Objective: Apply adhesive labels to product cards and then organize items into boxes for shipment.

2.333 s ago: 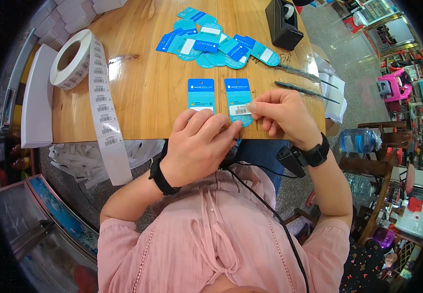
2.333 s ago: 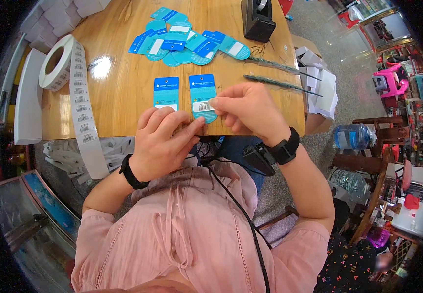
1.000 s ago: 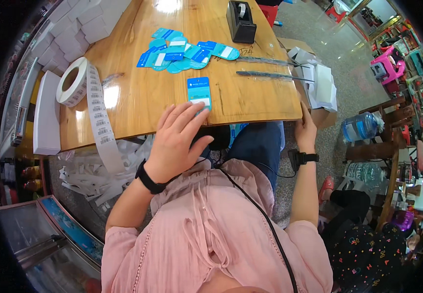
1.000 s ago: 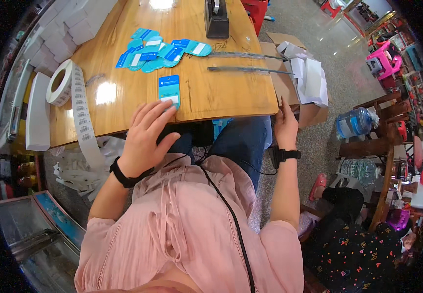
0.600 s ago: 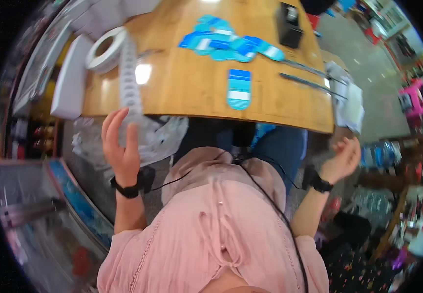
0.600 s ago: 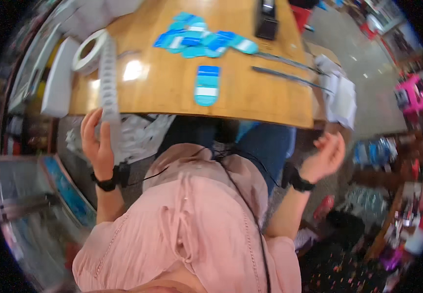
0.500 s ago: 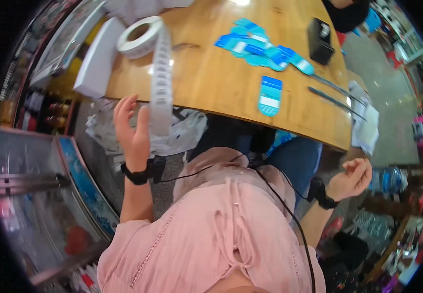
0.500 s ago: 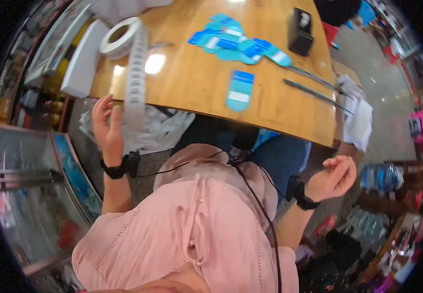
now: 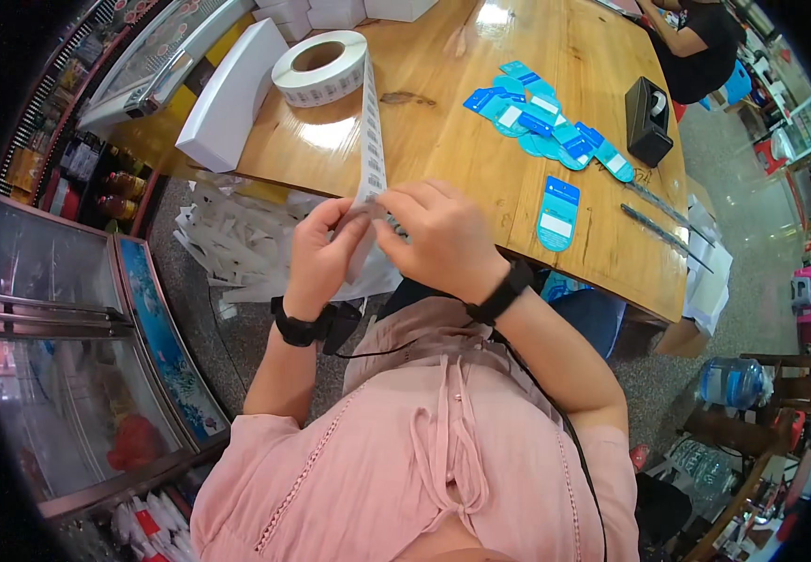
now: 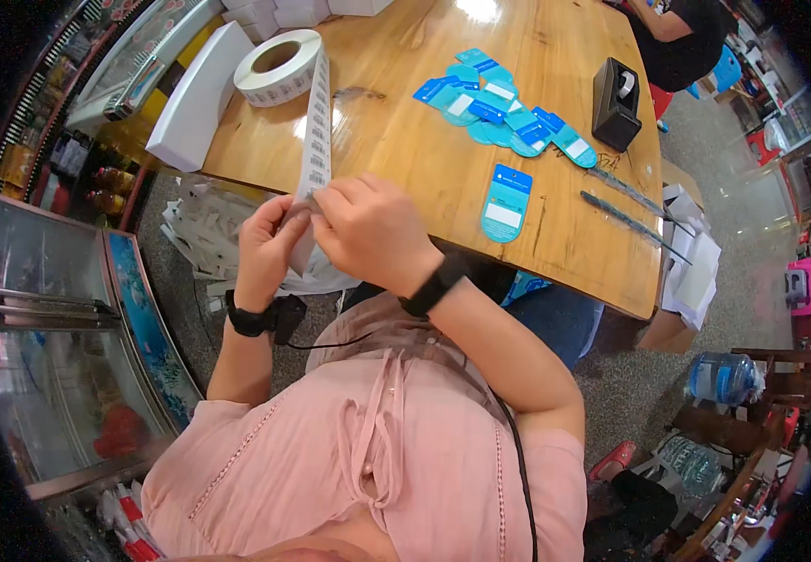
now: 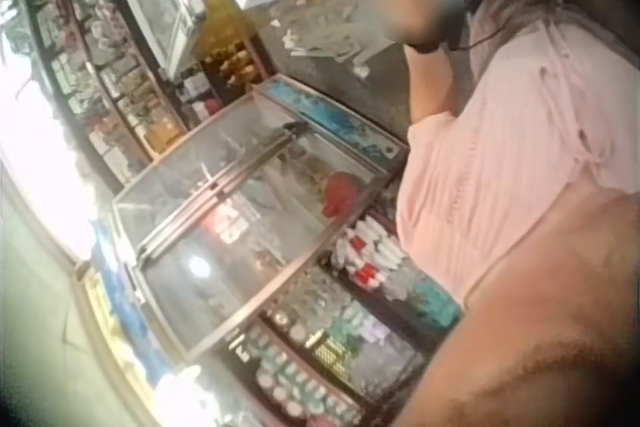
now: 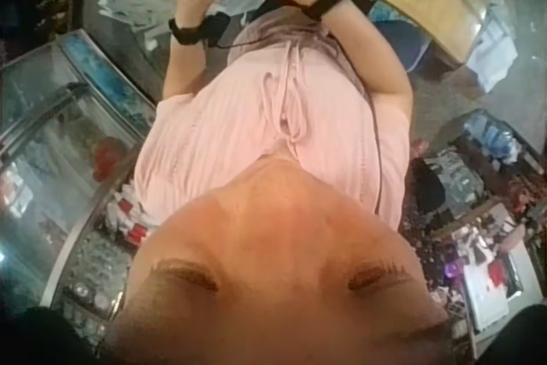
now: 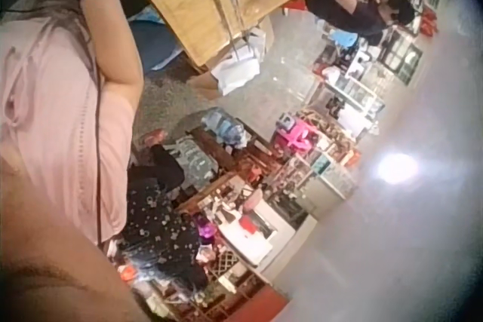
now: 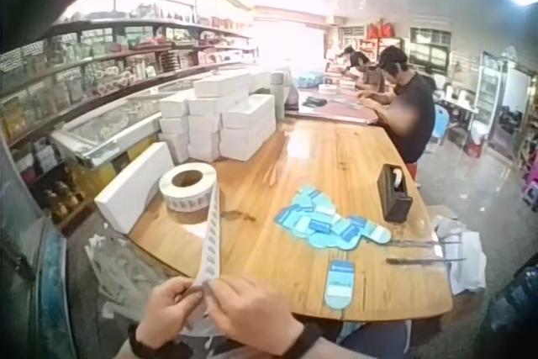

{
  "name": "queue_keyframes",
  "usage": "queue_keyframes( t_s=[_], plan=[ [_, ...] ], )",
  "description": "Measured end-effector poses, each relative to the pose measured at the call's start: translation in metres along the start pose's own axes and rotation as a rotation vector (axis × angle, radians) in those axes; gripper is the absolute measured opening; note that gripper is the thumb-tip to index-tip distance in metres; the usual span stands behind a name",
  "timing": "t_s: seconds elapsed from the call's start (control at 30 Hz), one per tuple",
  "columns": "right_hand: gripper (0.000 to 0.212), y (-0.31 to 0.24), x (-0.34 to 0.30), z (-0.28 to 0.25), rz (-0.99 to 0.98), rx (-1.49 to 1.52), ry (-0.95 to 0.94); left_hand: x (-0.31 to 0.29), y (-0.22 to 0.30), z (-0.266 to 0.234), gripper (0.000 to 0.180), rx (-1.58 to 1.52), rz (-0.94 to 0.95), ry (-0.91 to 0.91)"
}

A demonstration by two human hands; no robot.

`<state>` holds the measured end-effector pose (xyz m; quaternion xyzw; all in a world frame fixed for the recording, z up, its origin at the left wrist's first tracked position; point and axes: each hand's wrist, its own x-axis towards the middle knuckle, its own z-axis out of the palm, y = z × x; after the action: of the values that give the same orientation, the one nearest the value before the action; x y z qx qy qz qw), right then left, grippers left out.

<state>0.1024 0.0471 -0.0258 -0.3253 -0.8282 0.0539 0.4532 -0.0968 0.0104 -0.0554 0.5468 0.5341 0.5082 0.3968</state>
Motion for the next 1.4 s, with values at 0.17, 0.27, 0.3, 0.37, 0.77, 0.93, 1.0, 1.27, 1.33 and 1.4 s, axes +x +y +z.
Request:
queue_keyframes(
  t_s=[0.17,0.27,0.3,0.37,0.77,0.93,1.0,1.27,1.33,1.4],
  plan=[
    [0.012,0.009,0.002,0.019,-0.041,-0.011,-0.045,-0.005,0.006,-0.005,0.017,0.218,0.22,0.007],
    [0.013,0.01,0.001,0.013,-0.054,0.019,0.024,-0.007,0.01,-0.008,0.017,0.296,0.294,0.051],
    [0.014,0.009,0.001,0.008,-0.059,0.034,0.083,-0.008,0.013,-0.007,0.016,0.374,0.371,0.112],
    [0.016,0.004,-0.002,-0.007,-0.079,-0.006,0.092,-0.008,0.031,0.002,0.013,0.522,0.534,0.278],
    [0.029,-0.01,-0.049,-0.08,0.23,0.178,0.015,-0.013,0.053,0.046,0.009,0.26,0.517,-0.175],
    [0.02,0.002,-0.081,-0.107,0.733,0.544,-0.009,-0.007,0.061,0.074,0.011,0.332,0.706,-0.291],
    [0.019,0.005,-0.091,-0.117,0.836,0.596,-0.04,-0.003,0.059,0.087,0.013,0.372,0.77,-0.309],
    [0.016,0.006,-0.094,-0.144,0.9,0.475,0.215,0.01,0.068,0.127,0.014,0.337,0.836,-0.422],
    [0.015,0.012,-0.1,-0.154,0.823,0.414,0.132,0.013,0.067,0.132,0.015,0.326,0.842,-0.434],
    [0.014,0.014,-0.103,-0.159,0.745,0.357,0.047,0.016,0.066,0.136,0.015,0.324,0.856,-0.434]
  ],
)
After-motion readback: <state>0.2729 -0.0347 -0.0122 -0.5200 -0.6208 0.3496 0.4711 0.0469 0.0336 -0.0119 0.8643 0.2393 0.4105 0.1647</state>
